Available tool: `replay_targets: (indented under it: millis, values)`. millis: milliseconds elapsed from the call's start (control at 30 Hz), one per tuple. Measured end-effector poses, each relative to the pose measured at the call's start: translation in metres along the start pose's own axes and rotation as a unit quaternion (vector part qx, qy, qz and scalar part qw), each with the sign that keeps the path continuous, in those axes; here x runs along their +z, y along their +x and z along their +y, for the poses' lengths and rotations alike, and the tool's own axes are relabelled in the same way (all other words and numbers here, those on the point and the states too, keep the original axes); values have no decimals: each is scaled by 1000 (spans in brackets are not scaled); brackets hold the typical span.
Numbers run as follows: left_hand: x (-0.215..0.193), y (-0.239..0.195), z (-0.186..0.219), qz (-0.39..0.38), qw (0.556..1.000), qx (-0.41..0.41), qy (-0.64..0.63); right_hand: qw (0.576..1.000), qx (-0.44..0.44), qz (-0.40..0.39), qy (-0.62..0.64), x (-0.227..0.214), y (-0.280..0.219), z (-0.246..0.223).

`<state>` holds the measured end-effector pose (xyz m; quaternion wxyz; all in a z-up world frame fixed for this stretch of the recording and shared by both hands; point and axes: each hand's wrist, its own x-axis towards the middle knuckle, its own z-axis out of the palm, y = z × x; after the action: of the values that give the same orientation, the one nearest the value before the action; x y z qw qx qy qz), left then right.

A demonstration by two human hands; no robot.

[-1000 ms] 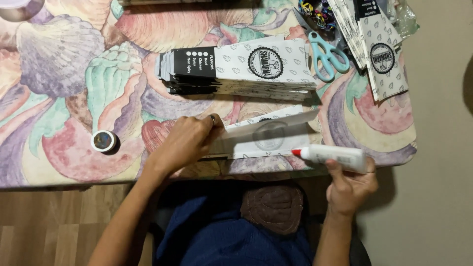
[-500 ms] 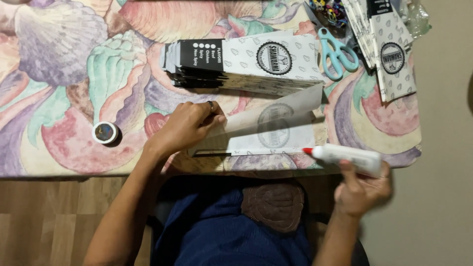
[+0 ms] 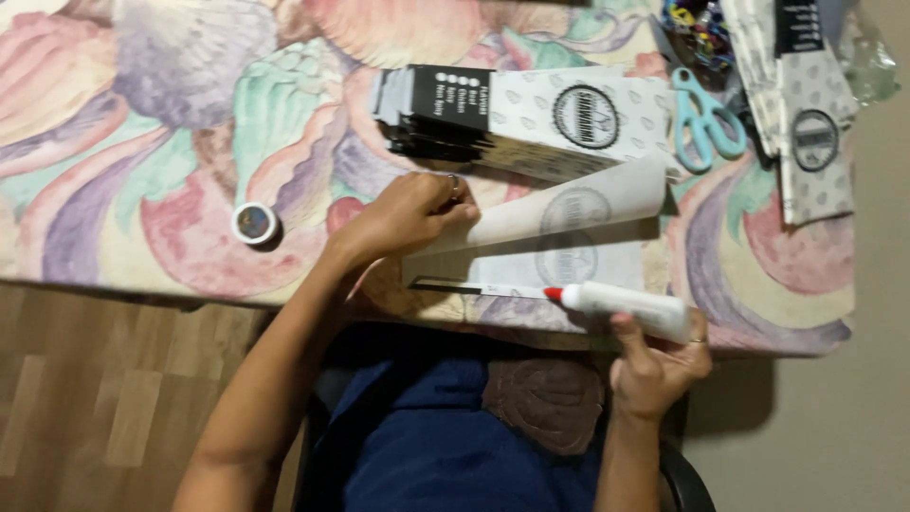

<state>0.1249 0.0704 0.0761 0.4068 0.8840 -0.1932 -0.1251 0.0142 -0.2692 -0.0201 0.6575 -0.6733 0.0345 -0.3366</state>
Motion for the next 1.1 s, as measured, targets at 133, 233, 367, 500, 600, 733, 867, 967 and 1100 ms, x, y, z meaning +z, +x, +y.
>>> replay_targets:
  millis: [133,233,367,500,600,733,867,967,1100]
  values:
    - [2,3,-6,1,1000,1,-12,999,10,-39,5,40,-13,-19]
    - [3,3,-7,4,999,-5,-32,998,22,-61,9,64,-24,-30]
    - [9,4,-14,6,1000,-1,-30,993,47,-103,17,85,-36,-37]
    - [14,9,-19,21,1000,-6,-19,991,29,-130,15,104,-45,-43]
    - [10,4,-13,15,1000,-14,-14,988,33,-149,19,123,-57,-50]
    - [20,-1,-13,15,1000,-8,21,986,51,-156,21,130,-62,-79]
    - [25,-36,20,39,993,100,48,977,90,-121,152,91,-51,-83]
    - [34,-54,30,55,974,202,90,956,139,-153,207,82,-53,-85]
    - [53,-69,16,70,949,246,183,894,240,-245,287,92,-70,-81]
